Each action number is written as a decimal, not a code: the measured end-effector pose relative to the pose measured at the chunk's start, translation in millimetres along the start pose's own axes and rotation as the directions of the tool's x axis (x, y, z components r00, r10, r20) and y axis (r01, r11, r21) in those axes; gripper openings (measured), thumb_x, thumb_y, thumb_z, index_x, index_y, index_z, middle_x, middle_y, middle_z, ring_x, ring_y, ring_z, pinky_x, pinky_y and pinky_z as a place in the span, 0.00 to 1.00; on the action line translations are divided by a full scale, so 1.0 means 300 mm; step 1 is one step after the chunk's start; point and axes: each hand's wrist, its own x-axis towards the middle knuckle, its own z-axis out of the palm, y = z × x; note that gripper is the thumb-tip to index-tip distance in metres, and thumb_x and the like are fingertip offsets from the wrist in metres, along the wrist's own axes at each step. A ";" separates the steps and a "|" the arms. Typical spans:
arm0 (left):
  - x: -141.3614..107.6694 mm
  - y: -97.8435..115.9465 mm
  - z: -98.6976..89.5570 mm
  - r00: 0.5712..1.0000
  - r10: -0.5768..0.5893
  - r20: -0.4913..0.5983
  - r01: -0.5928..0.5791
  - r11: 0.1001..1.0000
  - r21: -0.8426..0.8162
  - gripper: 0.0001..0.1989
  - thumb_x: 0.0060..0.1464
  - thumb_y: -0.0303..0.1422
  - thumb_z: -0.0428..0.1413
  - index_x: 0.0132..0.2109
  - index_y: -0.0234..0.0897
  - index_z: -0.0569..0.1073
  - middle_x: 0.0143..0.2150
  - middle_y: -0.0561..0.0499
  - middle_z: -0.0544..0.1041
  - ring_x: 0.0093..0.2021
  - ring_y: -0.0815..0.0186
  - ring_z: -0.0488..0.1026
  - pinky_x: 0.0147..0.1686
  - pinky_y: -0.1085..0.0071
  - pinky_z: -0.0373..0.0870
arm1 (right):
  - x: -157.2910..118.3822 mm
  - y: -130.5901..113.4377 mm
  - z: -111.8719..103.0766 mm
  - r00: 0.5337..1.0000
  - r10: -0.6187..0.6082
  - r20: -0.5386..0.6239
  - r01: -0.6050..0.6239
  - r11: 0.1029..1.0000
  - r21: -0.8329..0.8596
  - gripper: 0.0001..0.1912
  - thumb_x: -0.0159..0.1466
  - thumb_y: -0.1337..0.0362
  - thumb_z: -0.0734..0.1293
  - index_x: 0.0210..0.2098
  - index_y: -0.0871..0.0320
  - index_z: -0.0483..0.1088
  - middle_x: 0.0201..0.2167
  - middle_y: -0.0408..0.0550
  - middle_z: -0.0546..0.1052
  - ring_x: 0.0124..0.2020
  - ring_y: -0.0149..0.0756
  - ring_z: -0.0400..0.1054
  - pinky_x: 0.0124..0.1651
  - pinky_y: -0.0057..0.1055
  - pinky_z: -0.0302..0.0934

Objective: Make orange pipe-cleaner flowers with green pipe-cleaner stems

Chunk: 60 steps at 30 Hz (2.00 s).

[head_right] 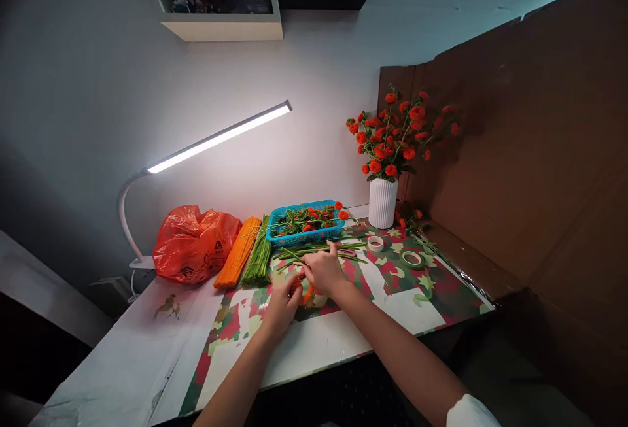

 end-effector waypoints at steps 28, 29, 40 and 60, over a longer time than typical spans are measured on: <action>0.015 0.008 -0.023 0.977 -0.149 -0.150 0.135 0.986 -0.100 0.15 0.48 0.42 0.58 0.38 0.35 0.75 0.32 0.48 0.77 0.29 0.65 0.72 0.29 0.72 0.68 | -0.083 0.109 0.094 0.946 0.325 -0.002 -0.254 0.744 0.618 0.20 0.62 0.66 0.59 0.52 0.56 0.70 0.30 0.45 0.79 0.26 0.33 0.70 0.31 0.30 0.65; 0.016 0.007 -0.026 0.974 -0.149 -0.173 0.133 0.986 -0.098 0.15 0.48 0.42 0.58 0.38 0.35 0.75 0.33 0.48 0.77 0.29 0.65 0.72 0.29 0.72 0.68 | -0.085 0.110 0.091 0.954 0.299 -0.010 -0.235 0.769 0.594 0.19 0.62 0.66 0.59 0.50 0.56 0.72 0.33 0.46 0.79 0.29 0.35 0.71 0.34 0.31 0.66; 0.013 0.005 -0.029 0.985 -0.072 -0.157 0.076 0.997 0.024 0.13 0.49 0.40 0.56 0.39 0.37 0.76 0.34 0.49 0.78 0.29 0.66 0.70 0.28 0.73 0.65 | -0.091 0.111 0.033 0.996 -0.015 0.093 -0.013 0.957 0.291 0.18 0.64 0.69 0.59 0.49 0.47 0.72 0.43 0.44 0.78 0.41 0.36 0.72 0.41 0.30 0.64; 0.009 0.007 -0.021 0.990 -0.073 -0.117 0.079 0.996 0.047 0.18 0.49 0.41 0.57 0.46 0.38 0.75 0.37 0.49 0.78 0.26 0.69 0.68 0.26 0.73 0.66 | -0.091 0.101 0.047 0.997 0.000 0.071 -0.026 0.931 0.364 0.18 0.62 0.70 0.60 0.46 0.48 0.75 0.41 0.44 0.79 0.41 0.37 0.72 0.41 0.32 0.64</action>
